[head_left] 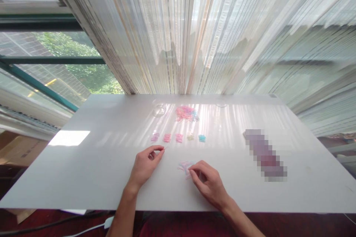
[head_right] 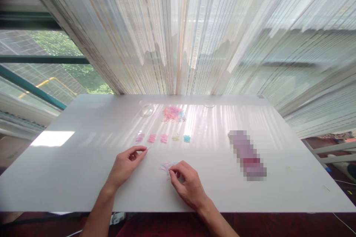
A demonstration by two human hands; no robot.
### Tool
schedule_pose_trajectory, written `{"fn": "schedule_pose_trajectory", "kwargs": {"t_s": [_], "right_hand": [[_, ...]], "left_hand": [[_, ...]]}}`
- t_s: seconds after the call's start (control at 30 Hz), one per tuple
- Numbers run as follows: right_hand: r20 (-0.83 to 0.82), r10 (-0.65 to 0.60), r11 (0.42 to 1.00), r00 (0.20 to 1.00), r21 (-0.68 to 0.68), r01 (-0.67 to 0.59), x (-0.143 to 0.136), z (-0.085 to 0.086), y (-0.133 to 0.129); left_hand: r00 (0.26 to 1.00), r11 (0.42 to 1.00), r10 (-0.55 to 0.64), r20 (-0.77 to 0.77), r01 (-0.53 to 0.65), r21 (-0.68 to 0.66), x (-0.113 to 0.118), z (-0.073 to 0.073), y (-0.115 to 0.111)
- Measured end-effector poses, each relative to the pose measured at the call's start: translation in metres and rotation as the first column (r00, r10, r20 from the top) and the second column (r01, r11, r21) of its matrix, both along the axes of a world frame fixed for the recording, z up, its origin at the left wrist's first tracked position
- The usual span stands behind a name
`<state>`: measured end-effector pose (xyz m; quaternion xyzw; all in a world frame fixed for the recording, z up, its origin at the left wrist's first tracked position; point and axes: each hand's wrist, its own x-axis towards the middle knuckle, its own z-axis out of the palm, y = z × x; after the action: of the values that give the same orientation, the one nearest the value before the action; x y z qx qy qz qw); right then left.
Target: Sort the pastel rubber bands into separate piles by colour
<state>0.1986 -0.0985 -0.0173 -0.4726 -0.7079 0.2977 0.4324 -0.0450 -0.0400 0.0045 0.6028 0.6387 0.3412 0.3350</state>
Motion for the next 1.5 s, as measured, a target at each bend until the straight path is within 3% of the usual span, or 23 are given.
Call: {"fn": "schedule_pose_trajectory", "kwargs": {"t_s": [0.23, 0.57, 0.83, 1.5], "right_hand": [[0.009, -0.005, 1.0, 1.0, 0.005, 0.005, 0.0, -0.001, 0.0], [0.005, -0.016, 1.0, 1.0, 0.022, 0.016, -0.001, 0.003, 0.001], [0.001, -0.01, 1.0, 1.0, -0.004, 0.01, 0.0, 0.0, 0.0], [0.024, 0.003, 1.0, 1.0, -0.004, -0.003, 0.001, -0.002, 0.0]], "left_hand": [[0.999, 1.0, -0.006, -0.052, 0.007, 0.019, -0.004, 0.003, 0.001], [0.974, 0.993, 0.054, -0.221, -0.03, 0.112, -0.034, 0.014, 0.014], [0.958, 0.99, 0.008, -0.286, 0.033, 0.138, -0.036, 0.014, 0.025], [0.987, 0.996, -0.052, -0.151, 0.062, 0.062, -0.033, 0.014, 0.025]]}}
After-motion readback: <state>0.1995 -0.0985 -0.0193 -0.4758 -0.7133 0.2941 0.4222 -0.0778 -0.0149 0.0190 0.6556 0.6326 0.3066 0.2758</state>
